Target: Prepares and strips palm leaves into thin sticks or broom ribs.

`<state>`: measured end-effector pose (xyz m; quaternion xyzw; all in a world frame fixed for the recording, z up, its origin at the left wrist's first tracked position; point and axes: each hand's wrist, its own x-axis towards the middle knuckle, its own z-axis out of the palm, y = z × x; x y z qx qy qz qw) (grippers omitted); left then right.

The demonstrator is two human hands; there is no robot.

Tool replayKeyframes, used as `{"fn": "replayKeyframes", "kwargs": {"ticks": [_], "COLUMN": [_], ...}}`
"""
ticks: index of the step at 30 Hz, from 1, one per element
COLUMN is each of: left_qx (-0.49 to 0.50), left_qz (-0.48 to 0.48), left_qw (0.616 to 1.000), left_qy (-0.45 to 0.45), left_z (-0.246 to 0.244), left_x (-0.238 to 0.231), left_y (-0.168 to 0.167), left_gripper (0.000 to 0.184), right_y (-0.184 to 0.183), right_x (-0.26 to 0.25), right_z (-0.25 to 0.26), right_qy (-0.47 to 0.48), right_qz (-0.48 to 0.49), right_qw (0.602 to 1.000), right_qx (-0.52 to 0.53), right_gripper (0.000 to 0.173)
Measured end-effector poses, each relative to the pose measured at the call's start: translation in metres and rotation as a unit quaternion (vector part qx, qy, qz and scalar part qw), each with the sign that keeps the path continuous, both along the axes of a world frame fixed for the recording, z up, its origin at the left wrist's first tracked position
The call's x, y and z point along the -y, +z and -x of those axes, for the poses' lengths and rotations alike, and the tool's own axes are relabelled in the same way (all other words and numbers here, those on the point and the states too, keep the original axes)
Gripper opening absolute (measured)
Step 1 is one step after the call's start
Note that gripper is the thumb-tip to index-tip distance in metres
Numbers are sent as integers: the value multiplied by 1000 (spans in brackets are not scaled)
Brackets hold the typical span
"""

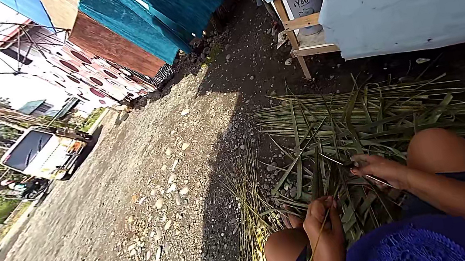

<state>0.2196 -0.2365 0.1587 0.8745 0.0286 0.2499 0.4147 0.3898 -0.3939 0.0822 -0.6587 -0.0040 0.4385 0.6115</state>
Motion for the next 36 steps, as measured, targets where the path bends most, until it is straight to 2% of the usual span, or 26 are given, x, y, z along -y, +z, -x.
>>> {"fn": "replayKeyframes", "kwargs": {"ticks": [2,5,7,9,11,15,17,18,20,23,26,29,36], "left_qx": [-20,-37,-35,-15,10,41,47,45,43,47,55,66,94], "left_qz": [-2,-14,-25,-33,-40,-31,-35,-34,-31,-40,-78,-124,-244], "left_qw": [1000,999,999,999,999,998,997,997,998,998,995,990,962], "left_qy": [-2,-6,-11,-17,-8,45,49,47,37,28,9,-17,-77], "left_z": [1,1,1,3,2,0,-1,-1,-3,-5,-7,-7,-3], "left_x": [2,3,4,4,-4,-16,-18,-20,-20,-18,-14,-10,-12], "left_y": [-3,-3,0,9,21,15,10,8,7,7,10,13,19], "left_gripper": [8,9,9,9,9,8,8,8,8,9,10,11,13], "right_y": [-1,-6,-12,-18,-13,-8,-7,-2,15,42,60,65,62], "right_x": [-3,-6,-6,-3,2,2,2,2,6,12,10,7,5], "right_z": [-2,-8,-11,-11,-15,-14,-5,1,11,20,31,41,37], "right_qy": [27,98,112,18,-79,-169,-183,-184,-141,12,124,144,100], "right_qz": [45,44,75,99,70,8,-27,-55,-135,-268,-287,-281,-317], "right_qw": [995,973,970,990,993,962,947,946,959,957,949,947,934], "right_qx": [89,203,203,94,-45,-214,-263,-260,-207,-113,-45,-53,-133], "right_gripper": [76,59,55,45,44,26,34,30,18,31,43,45,39]}}
